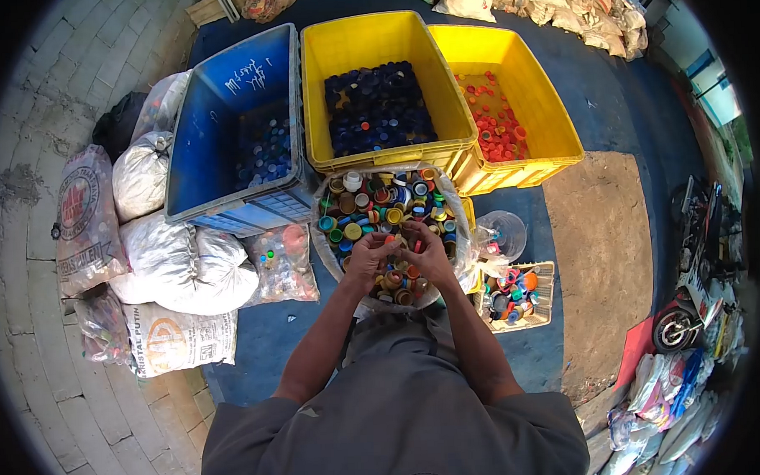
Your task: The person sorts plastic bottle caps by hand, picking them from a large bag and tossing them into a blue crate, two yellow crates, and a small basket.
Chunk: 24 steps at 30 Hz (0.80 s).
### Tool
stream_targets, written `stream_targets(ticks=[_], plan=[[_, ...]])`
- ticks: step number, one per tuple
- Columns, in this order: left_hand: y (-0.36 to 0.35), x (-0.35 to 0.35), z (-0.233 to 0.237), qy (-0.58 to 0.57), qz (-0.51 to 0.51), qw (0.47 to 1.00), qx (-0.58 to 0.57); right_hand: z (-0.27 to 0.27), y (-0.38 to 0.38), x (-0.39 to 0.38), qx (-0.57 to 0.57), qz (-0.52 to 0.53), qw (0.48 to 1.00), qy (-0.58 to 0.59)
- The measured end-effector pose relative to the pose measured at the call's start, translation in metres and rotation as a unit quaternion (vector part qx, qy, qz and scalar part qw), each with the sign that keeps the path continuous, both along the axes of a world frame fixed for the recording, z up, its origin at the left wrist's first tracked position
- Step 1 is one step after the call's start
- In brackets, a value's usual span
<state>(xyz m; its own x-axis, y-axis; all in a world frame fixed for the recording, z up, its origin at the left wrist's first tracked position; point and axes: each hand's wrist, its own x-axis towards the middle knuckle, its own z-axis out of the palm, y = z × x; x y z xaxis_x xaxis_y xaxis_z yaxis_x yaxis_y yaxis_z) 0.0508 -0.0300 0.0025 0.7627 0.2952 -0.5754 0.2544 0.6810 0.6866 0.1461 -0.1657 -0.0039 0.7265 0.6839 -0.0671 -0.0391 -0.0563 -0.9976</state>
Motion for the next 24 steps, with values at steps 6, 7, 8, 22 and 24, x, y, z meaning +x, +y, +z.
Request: stream_targets(ticks=[6,7,8,22,24], plan=[[-0.001,-0.008,0.003,-0.014,0.022,0.999,-0.04,-0.017,0.001,0.002,-0.11,0.049,0.993,-0.02],[-0.002,-0.007,0.003,-0.011,0.04,0.998,-0.051,-0.01,0.001,0.003,-0.105,0.034,0.994,-0.026],[0.0,-0.008,0.003,-0.007,0.058,0.995,-0.087,-0.005,-0.001,0.006,-0.136,-0.018,0.989,-0.058],[0.097,0.055,-0.027,0.11,-0.243,0.717,0.644,0.003,-0.037,0.001,-0.131,-0.13,0.983,-0.017],[0.097,0.066,-0.018,0.123,-0.302,0.653,0.683,-0.002,-0.041,-0.001,-0.118,-0.13,0.984,-0.008]])
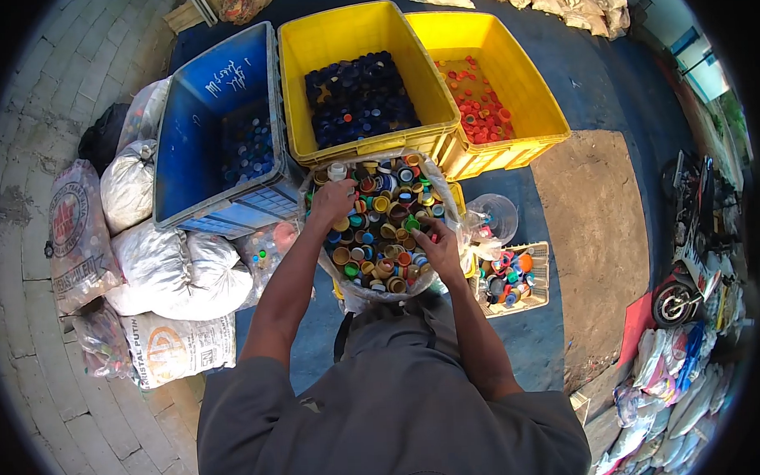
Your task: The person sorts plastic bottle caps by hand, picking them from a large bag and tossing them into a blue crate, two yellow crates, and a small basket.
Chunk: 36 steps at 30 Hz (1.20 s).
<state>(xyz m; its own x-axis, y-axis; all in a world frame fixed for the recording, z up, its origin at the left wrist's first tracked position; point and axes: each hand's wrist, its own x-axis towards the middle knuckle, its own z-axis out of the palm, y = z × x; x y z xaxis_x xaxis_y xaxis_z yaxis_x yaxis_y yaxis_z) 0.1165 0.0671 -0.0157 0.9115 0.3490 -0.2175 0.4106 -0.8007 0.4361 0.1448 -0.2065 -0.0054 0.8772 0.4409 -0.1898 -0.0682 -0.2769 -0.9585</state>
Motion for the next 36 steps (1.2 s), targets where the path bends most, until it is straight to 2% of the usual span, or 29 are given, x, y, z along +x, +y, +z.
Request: stream_targets(ticks=[4,9,12,15,18,19,20,22,23,26,27,30,31,34,35,36], plan=[[0.003,0.014,0.006,0.074,-0.087,0.993,0.041,-0.002,-0.006,0.0,-0.009,0.016,1.0,-0.009],[0.002,0.02,0.006,0.136,-0.092,0.985,0.058,0.011,-0.009,-0.004,-0.061,0.036,0.997,-0.03],[0.006,0.018,-0.006,0.106,-0.085,0.989,0.051,0.01,-0.006,-0.005,-0.067,0.044,0.996,-0.046],[0.013,0.008,-0.011,-0.02,-0.024,0.997,-0.072,0.009,-0.005,-0.005,-0.066,0.044,0.996,-0.039],[0.013,-0.005,-0.007,-0.067,0.074,0.974,-0.202,0.011,-0.005,-0.004,-0.104,0.057,0.992,-0.03],[0.012,-0.008,-0.009,-0.097,0.097,0.95,-0.282,0.021,-0.002,-0.004,-0.133,0.071,0.988,-0.029],[0.011,-0.015,-0.009,-0.103,0.136,0.898,-0.405,0.012,-0.003,-0.005,-0.146,0.106,0.98,-0.082],[0.002,-0.034,0.01,-0.115,0.206,0.745,-0.624,0.002,-0.001,-0.004,-0.167,0.173,0.952,-0.191],[-0.003,-0.043,0.01,-0.138,0.196,0.697,-0.676,0.009,-0.001,-0.006,-0.263,0.204,0.928,-0.166],[-0.017,-0.068,0.005,-0.161,0.218,0.545,-0.793,0.02,0.013,-0.013,-0.372,0.225,0.891,-0.13],[-0.023,-0.074,0.01,-0.17,0.233,0.535,-0.794,0.017,0.014,-0.015,-0.371,0.218,0.892,-0.141],[-0.036,-0.087,0.012,-0.139,0.272,0.522,-0.797,0.009,0.017,-0.018,-0.367,0.205,0.893,-0.161],[-0.042,-0.088,0.02,-0.118,0.315,0.554,-0.761,0.01,0.017,-0.017,-0.365,0.206,0.894,-0.157],[-0.053,-0.094,0.006,-0.094,0.276,0.666,-0.687,-0.006,0.013,-0.011,-0.305,0.177,0.919,-0.178],[-0.058,-0.095,0.004,-0.098,0.286,0.654,-0.693,-0.014,0.01,-0.008,-0.275,0.162,0.929,-0.19],[-0.062,-0.096,0.005,-0.095,0.294,0.649,-0.696,-0.008,0.009,-0.007,-0.234,0.144,0.95,-0.149]])
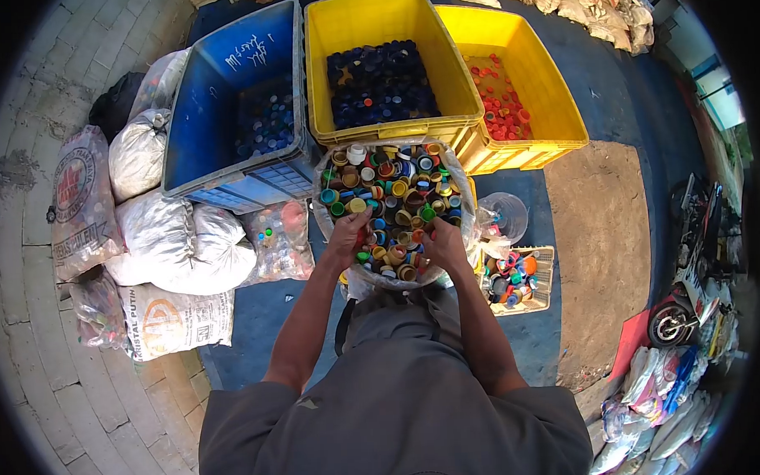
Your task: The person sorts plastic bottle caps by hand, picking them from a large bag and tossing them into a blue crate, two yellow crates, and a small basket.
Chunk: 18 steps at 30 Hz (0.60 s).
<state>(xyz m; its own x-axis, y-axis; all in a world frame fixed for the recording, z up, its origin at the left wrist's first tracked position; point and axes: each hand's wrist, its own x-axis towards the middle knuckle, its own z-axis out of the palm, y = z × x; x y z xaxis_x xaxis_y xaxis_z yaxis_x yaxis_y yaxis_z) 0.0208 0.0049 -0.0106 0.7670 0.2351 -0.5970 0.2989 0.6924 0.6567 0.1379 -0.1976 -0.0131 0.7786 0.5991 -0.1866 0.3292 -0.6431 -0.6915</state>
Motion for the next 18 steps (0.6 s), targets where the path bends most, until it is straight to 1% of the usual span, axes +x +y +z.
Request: stream_targets(ticks=[2,3,4,5,6,7,8,10,11,12,14,17,18], plan=[[-0.006,0.0,0.002,0.011,0.008,1.0,-0.014,0.013,-0.003,0.005,0.081,-0.049,0.992,0.088],[-0.008,0.002,-0.001,0.02,0.007,1.0,0.015,0.012,-0.006,0.008,0.117,-0.065,0.979,0.151],[-0.01,0.003,-0.007,0.027,0.005,0.999,0.045,0.008,-0.009,0.01,0.186,-0.089,0.946,0.25],[-0.012,0.005,-0.011,0.035,0.003,0.997,0.075,0.004,-0.013,0.011,0.252,-0.112,0.897,0.346],[-0.012,0.007,-0.012,0.033,-0.008,0.992,0.117,0.004,-0.015,0.011,0.316,-0.133,0.833,0.435],[-0.011,0.009,-0.012,0.032,-0.019,0.986,0.16,0.004,-0.016,0.009,0.367,-0.153,0.78,0.484],[-0.01,0.011,-0.012,0.03,-0.03,0.978,0.202,0.004,-0.018,0.006,0.383,-0.167,0.76,0.498],[-0.006,0.017,-0.022,0.034,-0.047,0.928,0.368,0.016,-0.02,0.003,0.414,-0.192,0.718,0.525],[-0.004,0.02,-0.027,0.035,-0.055,0.892,0.447,0.01,-0.023,0.001,0.433,-0.173,0.71,0.528],[-0.001,0.023,-0.023,0.027,-0.07,0.847,0.527,0.01,-0.025,0.0,0.446,-0.167,0.694,0.54],[0.006,0.032,-0.016,0.011,-0.096,0.734,0.672,0.01,-0.027,-0.003,0.472,-0.153,0.659,0.565],[0.012,0.048,-0.023,-0.038,-0.114,0.66,0.741,-0.005,-0.032,-0.003,0.506,-0.119,0.618,0.59],[0.014,0.053,-0.02,-0.016,-0.149,0.658,0.738,0.0,-0.03,-0.003,0.497,-0.136,0.623,0.588]])
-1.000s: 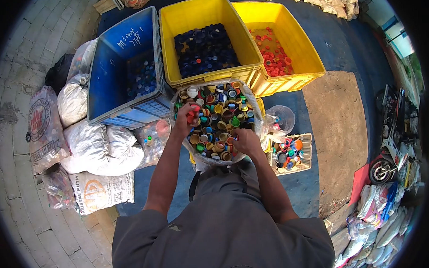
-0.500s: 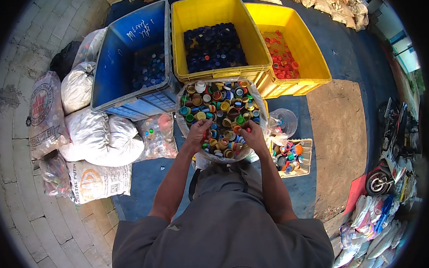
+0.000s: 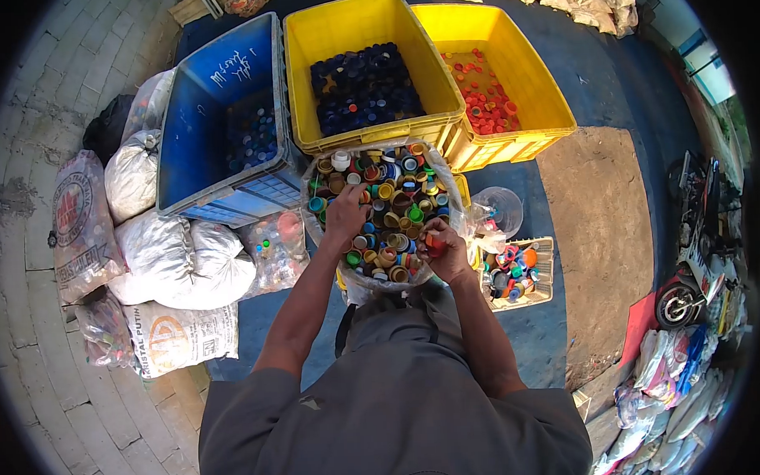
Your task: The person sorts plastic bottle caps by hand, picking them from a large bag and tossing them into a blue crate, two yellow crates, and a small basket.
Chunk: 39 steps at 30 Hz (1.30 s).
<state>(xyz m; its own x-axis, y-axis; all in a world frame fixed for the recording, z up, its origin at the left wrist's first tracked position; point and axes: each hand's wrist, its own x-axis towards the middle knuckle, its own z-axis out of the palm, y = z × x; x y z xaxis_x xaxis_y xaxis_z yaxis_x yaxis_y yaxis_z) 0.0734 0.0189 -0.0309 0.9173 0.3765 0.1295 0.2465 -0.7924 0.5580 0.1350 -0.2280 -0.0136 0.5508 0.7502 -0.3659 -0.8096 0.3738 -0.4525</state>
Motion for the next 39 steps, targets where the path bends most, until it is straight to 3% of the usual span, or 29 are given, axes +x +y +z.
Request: stream_targets(ticks=[5,8,11,14,17,21,28,35,39], plan=[[0.001,0.02,0.017,0.184,-0.001,0.982,0.029,0.012,0.005,-0.006,-0.022,-0.013,1.0,0.002],[0.004,0.03,0.016,0.245,0.011,0.968,0.057,0.017,0.006,-0.006,-0.046,-0.011,0.999,0.007],[0.007,0.032,0.017,0.237,-0.012,0.969,0.07,0.015,0.006,-0.007,-0.046,-0.013,0.999,0.011],[0.012,0.028,0.004,0.143,0.016,0.988,-0.059,0.019,0.009,-0.008,-0.067,-0.021,0.997,0.013],[0.006,0.016,0.017,-0.005,-0.016,0.987,-0.16,0.015,0.014,-0.004,-0.144,-0.009,0.989,-0.033],[-0.024,-0.001,0.056,-0.046,-0.024,0.969,-0.243,0.027,0.035,0.0,-0.23,0.029,0.969,-0.085],[-0.038,-0.019,0.064,-0.082,-0.054,0.967,-0.237,0.03,0.063,0.002,-0.198,0.111,0.97,-0.084],[-0.032,-0.031,0.06,-0.062,-0.013,0.908,-0.414,0.023,0.064,0.001,-0.139,0.104,0.985,-0.019],[-0.037,-0.033,0.068,-0.116,0.008,0.962,-0.245,0.026,0.067,0.001,-0.167,0.077,0.983,-0.024]])
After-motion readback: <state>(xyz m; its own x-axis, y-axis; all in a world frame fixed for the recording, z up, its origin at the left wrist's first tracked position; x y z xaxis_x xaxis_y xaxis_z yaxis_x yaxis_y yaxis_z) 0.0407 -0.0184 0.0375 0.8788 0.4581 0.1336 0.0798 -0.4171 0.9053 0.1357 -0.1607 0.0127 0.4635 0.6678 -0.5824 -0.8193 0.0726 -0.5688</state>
